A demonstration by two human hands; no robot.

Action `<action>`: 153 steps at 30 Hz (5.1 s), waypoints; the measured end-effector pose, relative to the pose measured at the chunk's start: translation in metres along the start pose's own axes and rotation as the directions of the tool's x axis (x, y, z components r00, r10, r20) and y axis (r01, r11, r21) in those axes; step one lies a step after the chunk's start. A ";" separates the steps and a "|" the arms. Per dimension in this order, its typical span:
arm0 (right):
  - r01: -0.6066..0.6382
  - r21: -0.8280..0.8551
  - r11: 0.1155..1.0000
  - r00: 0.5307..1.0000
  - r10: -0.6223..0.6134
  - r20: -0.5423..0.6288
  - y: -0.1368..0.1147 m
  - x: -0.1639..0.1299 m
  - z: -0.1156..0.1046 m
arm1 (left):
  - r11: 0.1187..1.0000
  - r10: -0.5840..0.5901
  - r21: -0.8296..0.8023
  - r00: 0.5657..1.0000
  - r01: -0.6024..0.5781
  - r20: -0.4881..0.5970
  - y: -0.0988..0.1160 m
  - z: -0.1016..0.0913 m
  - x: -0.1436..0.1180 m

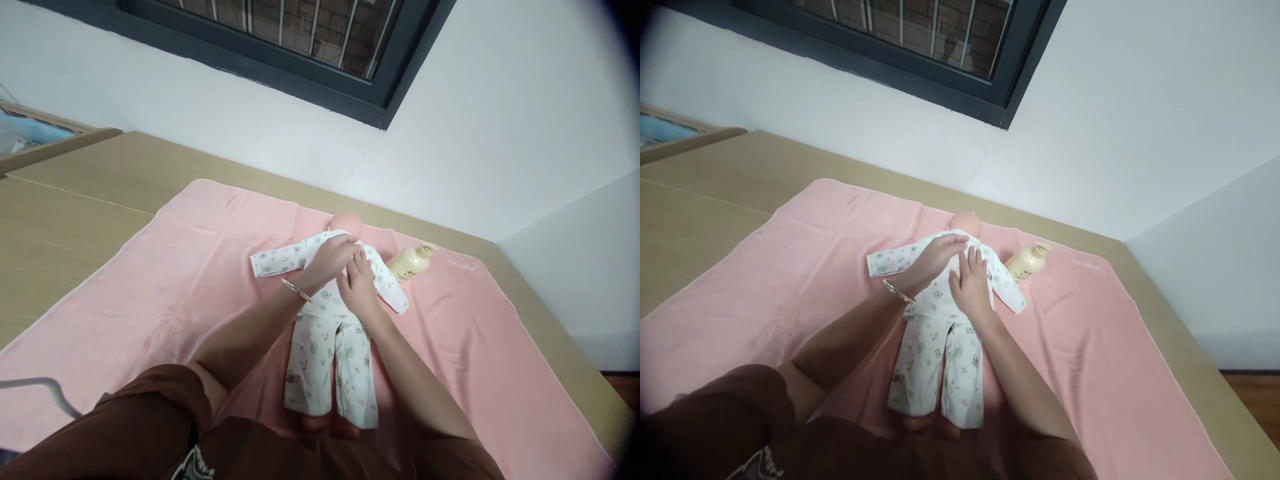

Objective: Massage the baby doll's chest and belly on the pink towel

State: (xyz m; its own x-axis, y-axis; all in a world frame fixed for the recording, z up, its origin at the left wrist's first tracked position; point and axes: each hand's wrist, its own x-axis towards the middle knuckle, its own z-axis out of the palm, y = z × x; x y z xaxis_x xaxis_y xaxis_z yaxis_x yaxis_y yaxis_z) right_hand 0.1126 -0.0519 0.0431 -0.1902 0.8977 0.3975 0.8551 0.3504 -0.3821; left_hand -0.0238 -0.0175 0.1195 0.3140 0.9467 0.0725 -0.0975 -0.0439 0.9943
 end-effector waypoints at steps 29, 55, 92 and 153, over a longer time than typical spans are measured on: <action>0.239 0.045 0.970 0.969 -0.241 0.060 0.050 0.036 0.001 | 0.562 0.564 0.782 0.816 -0.269 -0.124 -0.121 -0.026 0.038; -0.213 -0.271 0.939 0.976 0.214 -0.026 0.022 0.029 0.004 | 0.422 0.383 0.878 0.922 -0.227 0.054 -0.100 -0.011 0.037; -0.169 -0.199 0.965 0.980 0.185 0.067 0.025 0.037 -0.005 | 0.494 0.534 0.802 0.845 -0.336 0.026 -0.125 -0.033 0.041; -0.137 -0.477 0.868 0.990 0.138 -0.032 -0.007 0.018 0.003 | 0.204 0.212 0.970 0.973 -0.135 0.091 -0.064 0.000 0.046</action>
State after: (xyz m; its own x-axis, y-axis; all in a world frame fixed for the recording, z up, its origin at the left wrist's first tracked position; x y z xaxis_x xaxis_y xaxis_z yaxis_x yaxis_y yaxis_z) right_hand 0.1020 -0.0370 0.0508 -0.0546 0.9285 0.3674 0.9985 0.0539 0.0123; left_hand -0.0035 0.0287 0.0592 0.3709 0.8828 0.2882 0.8534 -0.4464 0.2692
